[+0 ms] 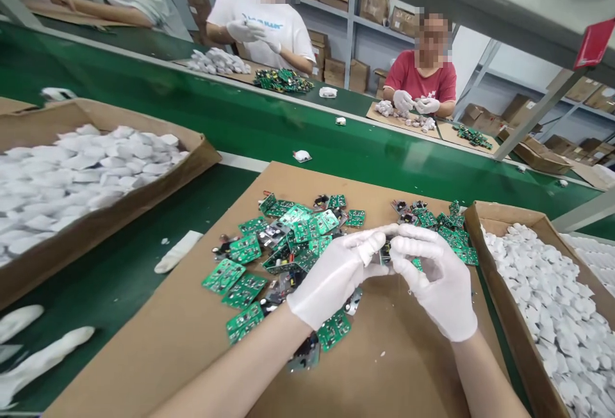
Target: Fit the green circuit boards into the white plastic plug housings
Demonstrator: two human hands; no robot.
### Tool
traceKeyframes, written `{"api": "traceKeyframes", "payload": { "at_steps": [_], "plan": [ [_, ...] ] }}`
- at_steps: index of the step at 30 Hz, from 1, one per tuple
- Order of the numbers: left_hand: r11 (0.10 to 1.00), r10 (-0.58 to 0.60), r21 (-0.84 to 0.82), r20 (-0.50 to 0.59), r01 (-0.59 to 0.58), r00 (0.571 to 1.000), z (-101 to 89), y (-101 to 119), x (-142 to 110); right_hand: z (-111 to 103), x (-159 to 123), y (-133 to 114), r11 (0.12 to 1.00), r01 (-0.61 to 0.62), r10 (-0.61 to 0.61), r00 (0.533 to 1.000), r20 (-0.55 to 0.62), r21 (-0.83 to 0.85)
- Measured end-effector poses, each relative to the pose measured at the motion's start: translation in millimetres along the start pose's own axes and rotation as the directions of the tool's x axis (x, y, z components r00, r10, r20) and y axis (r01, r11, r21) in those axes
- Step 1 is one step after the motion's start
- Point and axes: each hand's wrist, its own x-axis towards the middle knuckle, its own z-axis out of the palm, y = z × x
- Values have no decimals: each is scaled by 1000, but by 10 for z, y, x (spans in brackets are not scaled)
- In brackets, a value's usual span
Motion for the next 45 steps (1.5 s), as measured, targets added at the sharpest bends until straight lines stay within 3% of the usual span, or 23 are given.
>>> {"api": "traceKeyframes", "payload": {
  "at_steps": [4, 7, 10, 16, 22, 27, 30, 35, 39, 45],
  "plan": [
    [999, -2, 39, -17, 3, 1000, 18, -5, -18, -47, 26, -18, 999, -19, 19, 1000, 12, -33],
    [998, -8, 56, 5, 7, 1000, 20, -20, -32, -57, 33, -23, 991, -116, 116, 993, 6, 73],
    [998, -7, 66, 11, 6, 1000, 17, -35, -41, -32, 14, -5, 977, -196, 200, 979, -42, 78],
    [998, 8, 57, -6, -8, 1000, 30, -75, -35, 9, 9, 50, 976, -212, 214, 975, -50, 53],
    [1000, -8, 12, 4, 8, 1000, 44, -69, -47, -19, 58, 142, 871, -434, 408, 900, 152, 232],
    [995, 24, 92, 30, -27, 999, 45, -28, -92, 41, 59, 154, 726, -556, 426, 825, 371, 404],
    [990, 49, 131, 70, -58, 996, 28, -41, -94, 82, 50, 148, 670, -596, 424, 796, 431, 442],
    [953, 93, 287, 44, -101, 995, 26, -71, -60, 104, 33, 170, 729, -581, 467, 809, 358, 362],
    [967, 92, 242, -18, -85, 996, 70, -61, -45, 110, 24, 167, 804, -514, 450, 854, 260, 298],
    [977, 48, 206, 59, -59, 997, 52, -33, -73, 137, 50, 79, 706, -539, 455, 842, 290, 459]
  ]
}}
